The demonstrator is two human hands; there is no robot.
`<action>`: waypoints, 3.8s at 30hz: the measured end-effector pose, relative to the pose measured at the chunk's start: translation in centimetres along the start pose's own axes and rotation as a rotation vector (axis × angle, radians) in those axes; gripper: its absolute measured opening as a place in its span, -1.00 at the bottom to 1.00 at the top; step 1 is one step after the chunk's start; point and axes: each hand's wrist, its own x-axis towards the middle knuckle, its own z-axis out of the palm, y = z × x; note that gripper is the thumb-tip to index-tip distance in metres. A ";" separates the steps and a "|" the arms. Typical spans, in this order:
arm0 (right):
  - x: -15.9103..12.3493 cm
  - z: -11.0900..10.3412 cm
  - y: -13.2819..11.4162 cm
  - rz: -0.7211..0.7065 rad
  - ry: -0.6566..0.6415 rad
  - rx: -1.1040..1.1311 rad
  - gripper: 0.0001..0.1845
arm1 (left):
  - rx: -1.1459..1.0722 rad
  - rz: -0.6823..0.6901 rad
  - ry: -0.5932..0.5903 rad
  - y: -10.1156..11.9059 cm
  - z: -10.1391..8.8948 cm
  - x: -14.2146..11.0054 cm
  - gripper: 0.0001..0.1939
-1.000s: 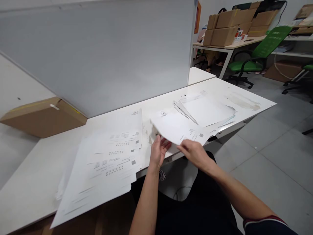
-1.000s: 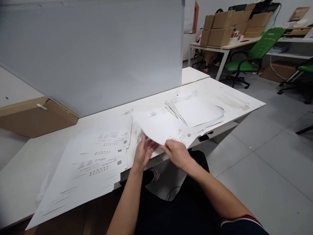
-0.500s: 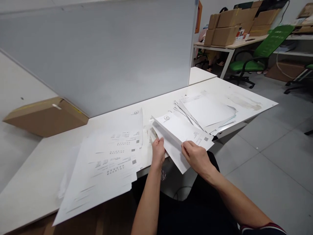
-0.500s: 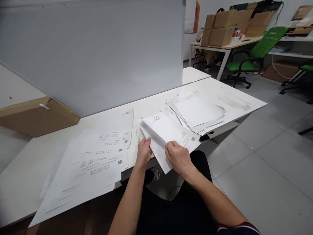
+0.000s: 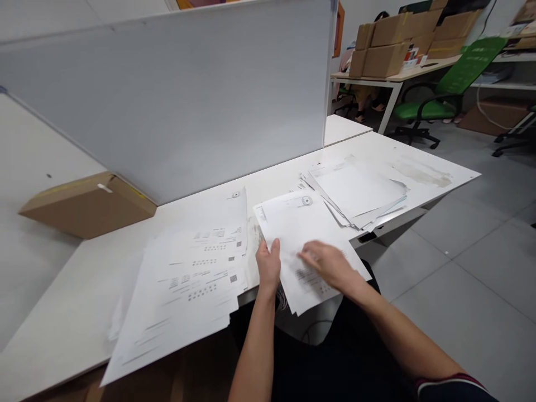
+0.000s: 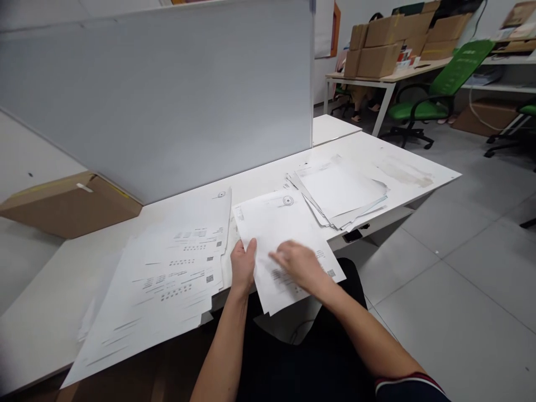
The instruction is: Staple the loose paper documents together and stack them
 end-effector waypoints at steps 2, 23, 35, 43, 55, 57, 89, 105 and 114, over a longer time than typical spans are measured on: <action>0.9 -1.8 2.6 0.173 0.288 0.027 -0.52 | -0.010 -0.036 -0.028 1.2 -0.6 -0.3 -0.59; 1.3 -1.8 9.7 0.586 0.178 0.824 -0.75 | -0.209 0.390 0.285 14.2 -6.5 -1.8 -0.74; -0.8 -1.6 9.6 0.578 0.026 1.108 -0.75 | -0.156 -0.143 -0.081 8.8 -4.4 0.3 -0.56; -1.1 -0.5 8.9 0.656 -0.008 1.416 -0.43 | 0.424 -0.147 -0.089 3.5 -1.0 0.6 -0.68; -1.5 -2.4 9.8 0.528 -0.146 1.286 -0.54 | 0.611 -0.126 -0.025 2.4 -1.1 -0.1 -0.49; -1.0 -3.3 9.8 0.498 -0.183 1.293 -0.56 | 0.416 -0.156 -0.089 2.4 -1.1 0.0 -0.47; 9.4 -7.0 5.1 0.142 -0.118 1.068 -0.65 | 0.043 0.314 0.054 9.6 0.2 5.0 -0.62; 9.3 -8.0 3.8 -0.093 0.063 0.512 -0.74 | 0.003 0.352 0.051 10.6 -1.2 4.5 -0.70; 8.2 -18.2 -4.1 -0.402 -0.091 -0.347 -0.74 | 0.396 0.392 -0.017 10.9 -6.6 2.0 -0.27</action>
